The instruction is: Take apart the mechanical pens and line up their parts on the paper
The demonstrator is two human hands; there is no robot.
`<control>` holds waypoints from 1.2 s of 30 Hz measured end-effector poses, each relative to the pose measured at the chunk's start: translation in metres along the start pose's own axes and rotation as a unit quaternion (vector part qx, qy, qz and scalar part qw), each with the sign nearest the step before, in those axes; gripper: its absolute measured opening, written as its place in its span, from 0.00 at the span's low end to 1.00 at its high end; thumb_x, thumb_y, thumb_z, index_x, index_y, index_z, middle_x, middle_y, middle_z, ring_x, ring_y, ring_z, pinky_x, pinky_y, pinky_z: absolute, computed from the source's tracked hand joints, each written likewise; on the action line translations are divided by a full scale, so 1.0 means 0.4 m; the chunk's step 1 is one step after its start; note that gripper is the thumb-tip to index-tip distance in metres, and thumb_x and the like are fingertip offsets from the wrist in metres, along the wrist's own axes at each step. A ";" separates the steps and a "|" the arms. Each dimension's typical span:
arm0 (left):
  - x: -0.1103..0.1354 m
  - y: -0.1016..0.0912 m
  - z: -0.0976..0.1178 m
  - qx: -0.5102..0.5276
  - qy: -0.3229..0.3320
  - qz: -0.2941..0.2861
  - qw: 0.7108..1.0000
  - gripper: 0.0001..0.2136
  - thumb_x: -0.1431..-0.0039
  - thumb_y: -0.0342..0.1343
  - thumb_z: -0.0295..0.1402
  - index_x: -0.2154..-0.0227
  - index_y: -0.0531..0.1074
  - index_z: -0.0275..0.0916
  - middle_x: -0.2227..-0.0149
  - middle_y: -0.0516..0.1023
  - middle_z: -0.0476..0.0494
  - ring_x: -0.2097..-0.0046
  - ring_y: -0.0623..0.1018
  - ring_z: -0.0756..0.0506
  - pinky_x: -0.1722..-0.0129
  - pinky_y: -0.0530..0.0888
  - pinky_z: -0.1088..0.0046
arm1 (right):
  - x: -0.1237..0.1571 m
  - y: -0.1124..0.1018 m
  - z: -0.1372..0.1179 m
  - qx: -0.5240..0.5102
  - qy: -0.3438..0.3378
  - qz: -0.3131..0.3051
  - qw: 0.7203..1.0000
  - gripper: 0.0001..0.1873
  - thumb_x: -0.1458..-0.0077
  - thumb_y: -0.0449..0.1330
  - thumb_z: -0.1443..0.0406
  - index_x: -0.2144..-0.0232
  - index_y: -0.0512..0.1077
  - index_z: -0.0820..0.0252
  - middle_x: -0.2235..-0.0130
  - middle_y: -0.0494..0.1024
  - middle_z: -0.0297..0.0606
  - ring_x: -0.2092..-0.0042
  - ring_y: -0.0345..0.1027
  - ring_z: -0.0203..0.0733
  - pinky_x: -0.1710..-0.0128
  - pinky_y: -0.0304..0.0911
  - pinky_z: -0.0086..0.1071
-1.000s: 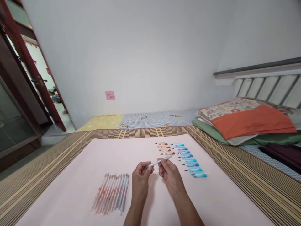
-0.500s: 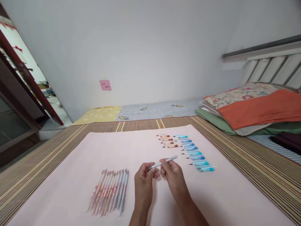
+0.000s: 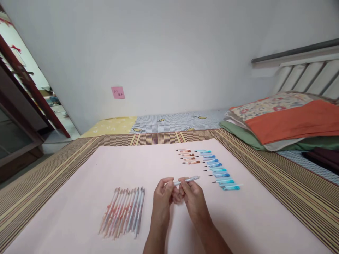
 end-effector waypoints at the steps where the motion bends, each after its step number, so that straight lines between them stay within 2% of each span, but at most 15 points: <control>1: -0.001 0.007 -0.001 0.018 -0.004 -0.020 1.000 0.21 0.52 0.69 0.46 0.61 0.75 0.36 0.77 0.78 0.48 0.78 0.73 0.51 0.76 0.67 0.77 | 0.000 0.002 0.009 -0.020 0.006 -0.007 1.000 0.18 0.50 0.69 0.51 0.71 0.73 0.59 0.81 0.65 0.26 0.79 0.60 0.34 0.78 0.57 0.30; 2: -0.001 0.012 -0.002 0.029 -0.010 -0.032 0.999 0.21 0.54 0.71 0.43 0.60 0.74 0.37 0.77 0.78 0.48 0.77 0.74 0.50 0.74 0.68 0.76 | 0.000 0.003 0.014 -0.034 0.009 -0.013 0.999 0.18 0.49 0.69 0.51 0.72 0.73 0.59 0.80 0.65 0.26 0.79 0.60 0.34 0.78 0.58 0.31; 4: 0.000 0.012 -0.006 0.026 -0.017 -0.031 0.999 0.18 0.55 0.71 0.42 0.66 0.74 0.36 0.77 0.78 0.48 0.78 0.74 0.50 0.74 0.68 0.76 | 0.001 0.003 0.018 -0.040 0.012 -0.017 0.999 0.18 0.49 0.69 0.51 0.72 0.73 0.59 0.80 0.65 0.26 0.80 0.60 0.34 0.78 0.58 0.31; 6: 0.003 0.002 -0.013 0.002 -0.032 -0.005 0.999 0.19 0.51 0.67 0.48 0.74 0.72 0.36 0.80 0.76 0.47 0.82 0.70 0.51 0.79 0.63 0.76 | 0.004 -0.003 0.016 -0.011 0.011 -0.011 1.000 0.18 0.50 0.70 0.51 0.69 0.74 0.59 0.80 0.67 0.27 0.79 0.61 0.34 0.78 0.58 0.30; 9: 0.011 -0.010 -0.024 -0.032 -0.070 0.027 0.997 0.28 0.45 0.56 0.58 0.81 0.70 0.36 0.87 0.69 0.47 0.86 0.64 0.52 0.84 0.55 0.76 | 0.008 -0.012 0.008 0.051 0.000 0.004 0.999 0.20 0.52 0.71 0.51 0.67 0.76 0.60 0.79 0.69 0.29 0.78 0.63 0.35 0.77 0.59 0.30; 11: 0.016 -0.009 -0.018 -0.008 -0.070 0.027 0.997 0.28 0.44 0.55 0.59 0.77 0.73 0.35 0.86 0.69 0.48 0.84 0.66 0.52 0.83 0.55 0.76 | 0.010 -0.011 0.007 0.058 -0.002 0.006 0.998 0.20 0.52 0.71 0.50 0.69 0.76 0.61 0.80 0.69 0.29 0.78 0.62 0.35 0.77 0.59 0.30; 14: 0.020 0.000 -0.002 0.069 -0.054 0.002 0.996 0.20 0.51 0.67 0.49 0.65 0.75 0.36 0.80 0.74 0.50 0.79 0.71 0.51 0.77 0.63 0.77 | 0.013 -0.007 0.009 0.021 0.009 0.017 1.000 0.20 0.53 0.71 0.50 0.73 0.74 0.60 0.80 0.67 0.28 0.78 0.61 0.35 0.76 0.59 0.31; 17: 0.017 0.001 -0.001 0.096 -0.055 -0.015 0.994 0.19 0.58 0.73 0.41 0.67 0.74 0.36 0.78 0.76 0.49 0.77 0.72 0.52 0.74 0.66 0.77 | 0.016 -0.005 0.011 -0.011 0.021 0.026 0.999 0.20 0.55 0.72 0.50 0.73 0.75 0.60 0.79 0.68 0.30 0.76 0.63 0.36 0.75 0.61 0.32; 20: 0.010 -0.017 -0.017 0.051 -0.063 0.018 0.997 0.21 0.53 0.68 0.50 0.78 0.69 0.36 0.82 0.72 0.50 0.83 0.66 0.54 0.81 0.58 0.78 | 0.017 -0.013 0.013 0.017 0.021 0.033 0.999 0.22 0.56 0.73 0.50 0.68 0.78 0.61 0.77 0.72 0.32 0.76 0.63 0.35 0.74 0.60 0.31; 23: 0.008 -0.030 -0.030 0.019 -0.079 0.047 0.996 0.26 0.47 0.58 0.59 0.77 0.70 0.35 0.85 0.69 0.50 0.85 0.63 0.54 0.84 0.53 0.77 | 0.015 -0.021 0.015 0.051 0.010 0.036 0.998 0.22 0.55 0.72 0.50 0.67 0.78 0.62 0.76 0.73 0.33 0.76 0.63 0.35 0.74 0.60 0.31; 25: 0.009 -0.026 -0.021 0.042 -0.067 0.045 0.996 0.25 0.48 0.60 0.57 0.71 0.73 0.35 0.83 0.71 0.50 0.83 0.67 0.53 0.82 0.57 0.77 | 0.014 -0.025 0.018 0.048 0.010 0.045 0.998 0.22 0.56 0.72 0.49 0.68 0.77 0.61 0.77 0.72 0.32 0.76 0.63 0.35 0.75 0.60 0.31; 27: 0.012 -0.016 -0.010 0.073 -0.058 0.030 0.995 0.23 0.54 0.68 0.49 0.65 0.73 0.36 0.80 0.74 0.50 0.80 0.70 0.52 0.78 0.63 0.78 | 0.014 -0.027 0.019 0.036 0.012 0.052 0.998 0.22 0.56 0.72 0.49 0.70 0.77 0.61 0.78 0.71 0.31 0.76 0.63 0.36 0.75 0.60 0.31; 30: 0.015 -0.005 -0.006 0.088 -0.058 0.017 0.994 0.21 0.60 0.73 0.43 0.69 0.72 0.36 0.79 0.75 0.50 0.79 0.71 0.53 0.76 0.65 0.78 | 0.015 -0.030 0.019 0.031 0.013 0.055 0.998 0.22 0.56 0.72 0.49 0.70 0.77 0.61 0.78 0.71 0.32 0.75 0.63 0.37 0.74 0.61 0.32; 33: 0.013 -0.017 -0.019 0.052 -0.066 0.049 0.995 0.23 0.55 0.68 0.51 0.78 0.66 0.37 0.84 0.70 0.52 0.84 0.64 0.55 0.83 0.55 0.79 | 0.014 -0.035 0.016 0.056 0.001 0.052 0.997 0.22 0.54 0.72 0.49 0.67 0.78 0.62 0.76 0.73 0.33 0.75 0.64 0.36 0.73 0.61 0.31; 36: 0.013 -0.030 -0.034 0.021 -0.090 0.081 0.992 0.27 0.52 0.61 0.59 0.76 0.68 0.37 0.86 0.68 0.52 0.86 0.63 0.54 0.85 0.52 0.78 | 0.015 -0.035 0.010 0.081 -0.011 0.049 0.995 0.23 0.53 0.71 0.49 0.65 0.78 0.62 0.76 0.73 0.34 0.75 0.64 0.36 0.74 0.61 0.31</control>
Point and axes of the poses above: each hand's wrist, its own x-axis away from the middle knuckle, its own y-axis out of the palm, z = x × y, the point moved 7 cm from there along -x, towards the middle knuckle
